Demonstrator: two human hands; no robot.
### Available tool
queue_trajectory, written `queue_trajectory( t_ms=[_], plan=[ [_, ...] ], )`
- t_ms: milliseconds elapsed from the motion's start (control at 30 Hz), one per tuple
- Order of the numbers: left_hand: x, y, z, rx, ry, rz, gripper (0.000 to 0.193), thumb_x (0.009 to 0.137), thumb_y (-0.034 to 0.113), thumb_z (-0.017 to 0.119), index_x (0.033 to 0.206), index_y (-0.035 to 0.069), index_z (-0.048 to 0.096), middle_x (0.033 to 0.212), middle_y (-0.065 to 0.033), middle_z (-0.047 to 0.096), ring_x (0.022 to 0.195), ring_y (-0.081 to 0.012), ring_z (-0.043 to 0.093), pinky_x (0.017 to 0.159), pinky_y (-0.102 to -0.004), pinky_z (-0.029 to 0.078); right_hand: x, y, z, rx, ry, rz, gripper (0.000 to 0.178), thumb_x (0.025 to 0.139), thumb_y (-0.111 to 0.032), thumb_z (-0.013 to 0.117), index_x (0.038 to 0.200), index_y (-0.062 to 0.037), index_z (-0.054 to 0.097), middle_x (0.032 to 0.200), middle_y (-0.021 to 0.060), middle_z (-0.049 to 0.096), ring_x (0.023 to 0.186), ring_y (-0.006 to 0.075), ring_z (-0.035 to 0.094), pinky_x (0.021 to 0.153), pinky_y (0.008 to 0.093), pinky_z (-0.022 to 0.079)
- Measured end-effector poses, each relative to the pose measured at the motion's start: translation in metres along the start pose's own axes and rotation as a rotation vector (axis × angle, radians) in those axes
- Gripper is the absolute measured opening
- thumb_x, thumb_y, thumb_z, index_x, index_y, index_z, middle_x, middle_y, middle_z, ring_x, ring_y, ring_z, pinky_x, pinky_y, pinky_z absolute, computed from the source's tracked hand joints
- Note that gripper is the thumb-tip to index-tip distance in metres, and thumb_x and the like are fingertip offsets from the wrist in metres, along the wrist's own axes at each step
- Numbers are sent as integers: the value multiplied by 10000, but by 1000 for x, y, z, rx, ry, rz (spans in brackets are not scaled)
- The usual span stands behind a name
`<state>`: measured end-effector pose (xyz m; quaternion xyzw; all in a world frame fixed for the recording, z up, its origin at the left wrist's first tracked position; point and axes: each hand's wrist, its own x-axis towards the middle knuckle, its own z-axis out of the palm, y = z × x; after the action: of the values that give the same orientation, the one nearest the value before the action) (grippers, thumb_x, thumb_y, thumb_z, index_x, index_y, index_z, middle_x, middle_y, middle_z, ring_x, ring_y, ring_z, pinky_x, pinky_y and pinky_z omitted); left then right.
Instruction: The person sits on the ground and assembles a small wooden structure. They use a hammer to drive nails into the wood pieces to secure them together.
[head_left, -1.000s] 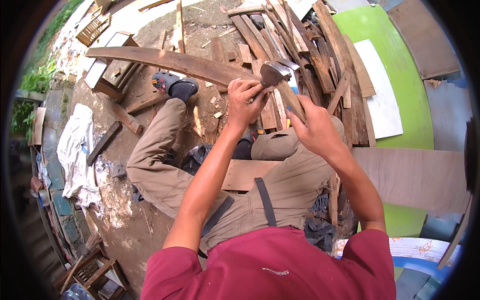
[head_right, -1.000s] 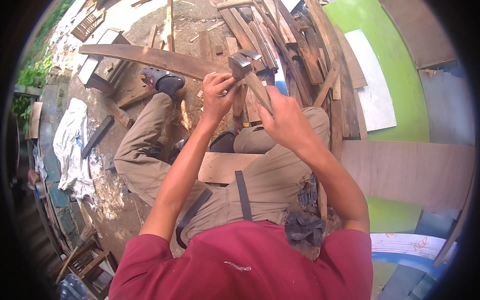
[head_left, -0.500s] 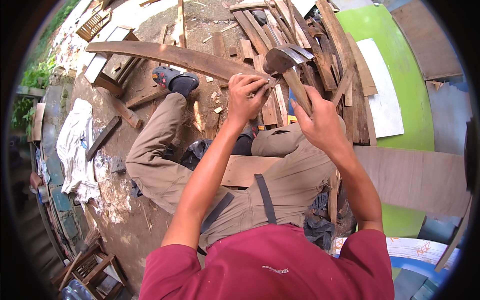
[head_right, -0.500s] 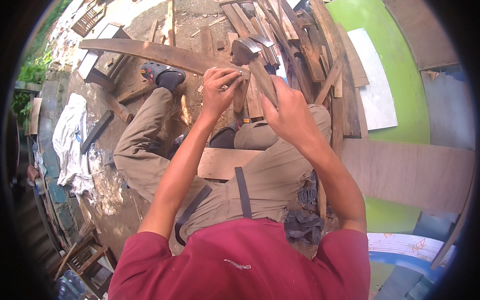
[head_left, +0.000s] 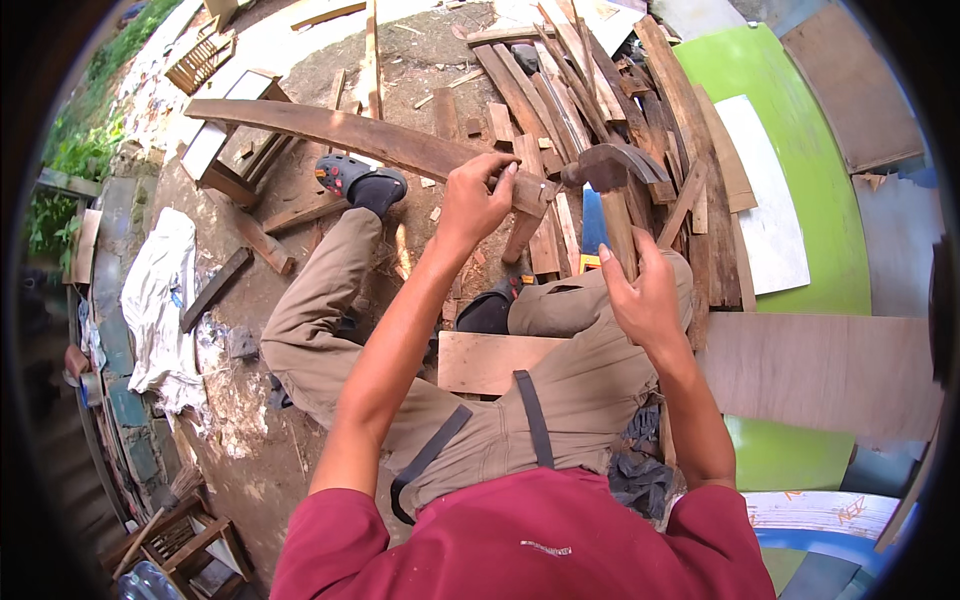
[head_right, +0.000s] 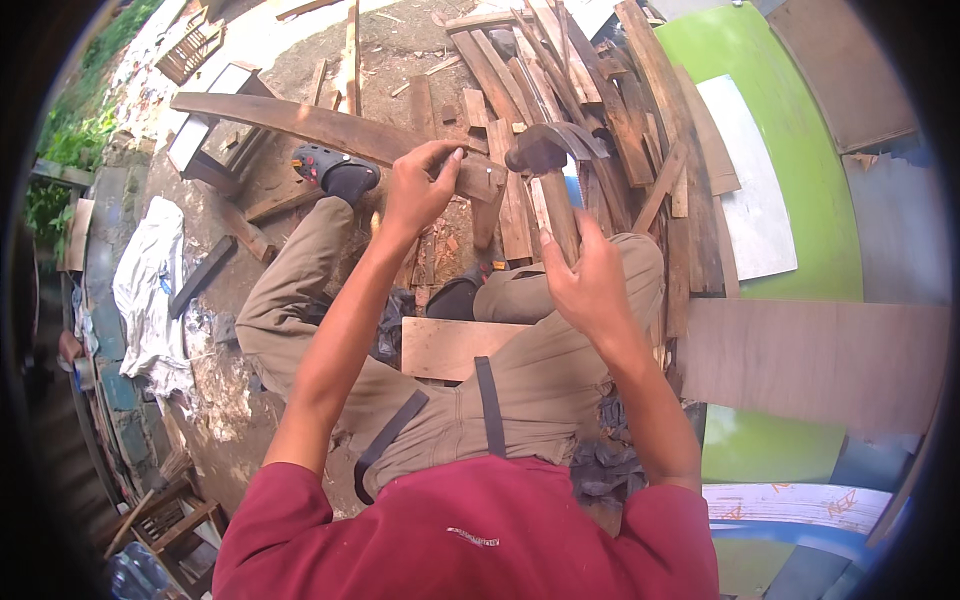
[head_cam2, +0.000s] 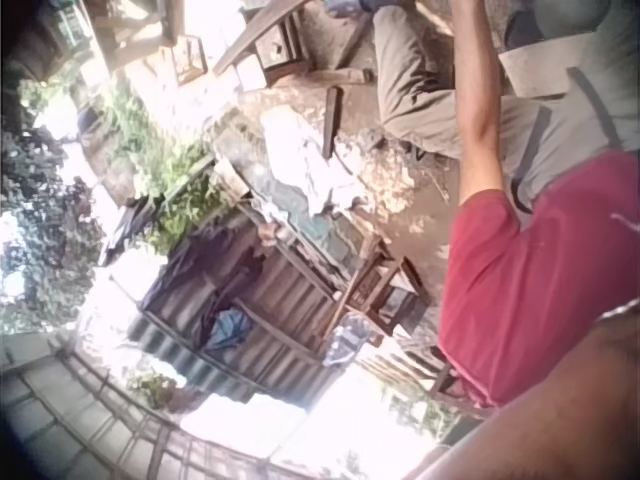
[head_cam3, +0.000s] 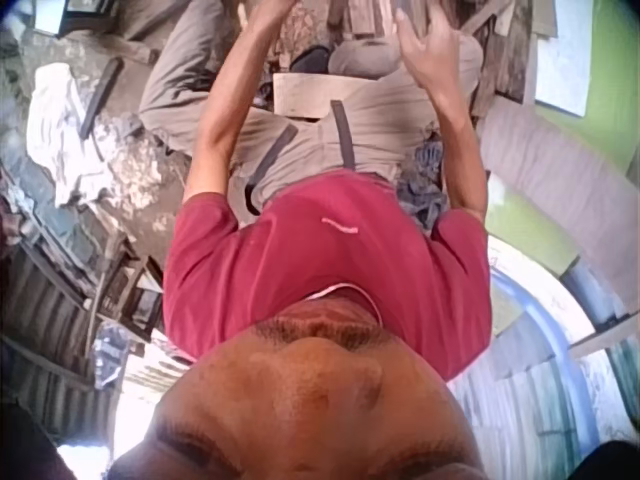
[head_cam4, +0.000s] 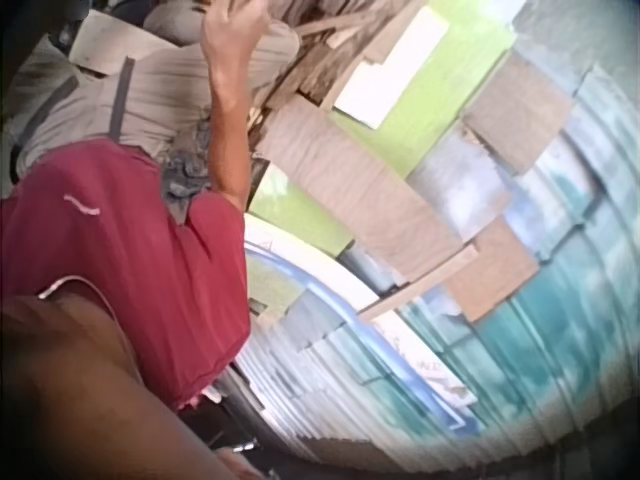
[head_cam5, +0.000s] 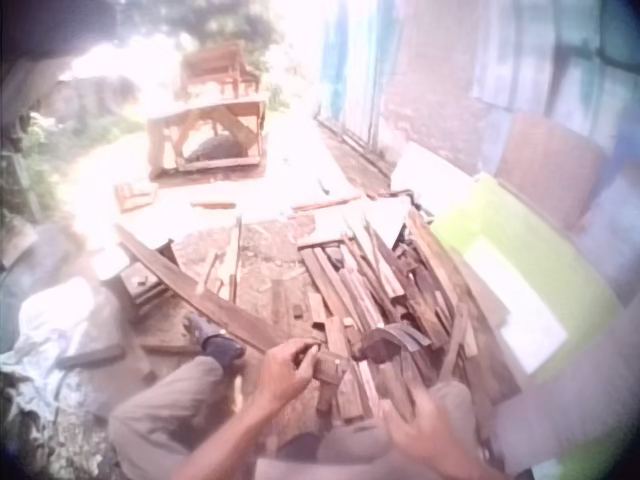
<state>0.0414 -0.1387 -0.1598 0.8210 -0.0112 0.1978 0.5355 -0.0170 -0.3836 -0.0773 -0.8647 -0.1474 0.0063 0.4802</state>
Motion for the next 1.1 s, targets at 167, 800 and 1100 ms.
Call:
queue_trajectory(
  t_ms=[167,800,1100],
  plan=[
    [46,-19,-5,427,0,297,223,975,246,663,1013,49,760,1067,-134,739,1037,-327,686,934,-437,481,0,-29,-10,-119,-129,184,349,990,-102,656,1250,113,569,833,188,697,734,218,685,659,342,525],
    [52,-20,6,812,-415,-40,535,991,480,505,844,63,807,791,-218,731,816,-366,709,873,-465,415,25,-34,-9,-232,-261,-89,369,949,-40,637,1285,82,546,934,269,706,836,406,729,737,438,541],
    [51,-23,6,818,-413,-45,456,981,448,513,881,124,818,793,-194,738,812,-351,714,887,-449,417,22,-49,1,-179,-149,-54,366,947,-48,642,1286,64,560,917,261,712,846,390,723,754,427,546]
  ],
)
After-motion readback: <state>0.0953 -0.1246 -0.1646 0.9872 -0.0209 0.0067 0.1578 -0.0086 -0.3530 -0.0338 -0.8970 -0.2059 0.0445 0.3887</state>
